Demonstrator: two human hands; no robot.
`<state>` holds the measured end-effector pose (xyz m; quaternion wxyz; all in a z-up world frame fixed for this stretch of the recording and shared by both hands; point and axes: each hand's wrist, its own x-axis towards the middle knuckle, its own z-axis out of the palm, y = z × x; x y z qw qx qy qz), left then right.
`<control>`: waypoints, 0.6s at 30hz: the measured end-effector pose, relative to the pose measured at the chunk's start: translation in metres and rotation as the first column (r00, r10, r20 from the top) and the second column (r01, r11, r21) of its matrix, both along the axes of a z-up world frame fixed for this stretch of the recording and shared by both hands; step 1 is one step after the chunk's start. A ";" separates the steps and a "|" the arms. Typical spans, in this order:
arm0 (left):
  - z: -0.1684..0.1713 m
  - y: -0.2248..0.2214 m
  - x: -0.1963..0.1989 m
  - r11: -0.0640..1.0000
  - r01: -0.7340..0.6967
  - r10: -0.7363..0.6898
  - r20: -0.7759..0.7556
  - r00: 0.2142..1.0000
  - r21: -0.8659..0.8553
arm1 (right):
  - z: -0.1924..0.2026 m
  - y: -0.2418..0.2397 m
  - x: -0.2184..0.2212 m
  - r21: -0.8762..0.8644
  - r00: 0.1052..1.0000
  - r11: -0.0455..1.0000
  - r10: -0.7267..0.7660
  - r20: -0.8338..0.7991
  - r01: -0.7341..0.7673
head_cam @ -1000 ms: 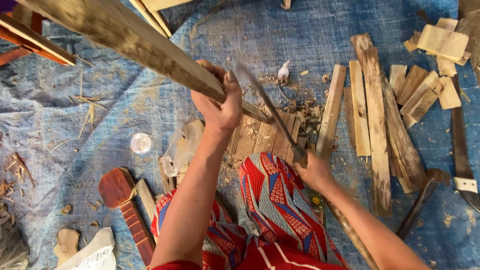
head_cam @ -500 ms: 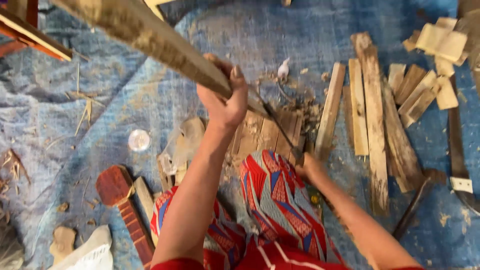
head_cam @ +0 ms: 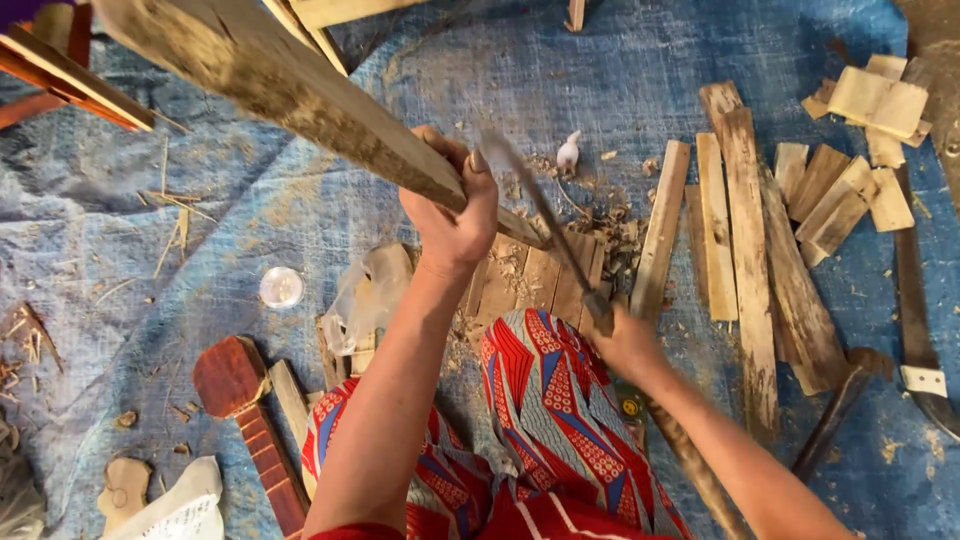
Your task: A person uses a sickle-like tool to shave and shape a long wooden pole while sitting on a workshop floor.
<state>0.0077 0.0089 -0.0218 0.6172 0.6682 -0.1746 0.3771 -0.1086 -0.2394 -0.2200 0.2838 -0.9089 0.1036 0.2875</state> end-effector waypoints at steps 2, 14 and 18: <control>-0.004 0.000 0.001 1.000 -0.013 0.013 -0.006 1.000 0.000 | 0.063 0.010 0.000 0.067 0.994 0.995 -0.074 0.076 0.069; 0.007 0.015 0.001 0.999 -0.002 0.000 -0.049 0.999 -0.033 | -0.058 0.013 -0.002 -0.159 0.992 0.987 -0.011 -0.129 -0.010; 0.002 0.020 0.007 0.998 0.059 -0.060 -0.014 0.998 -0.031 | -0.006 0.018 0.011 0.029 0.952 0.999 0.029 -0.305 -0.022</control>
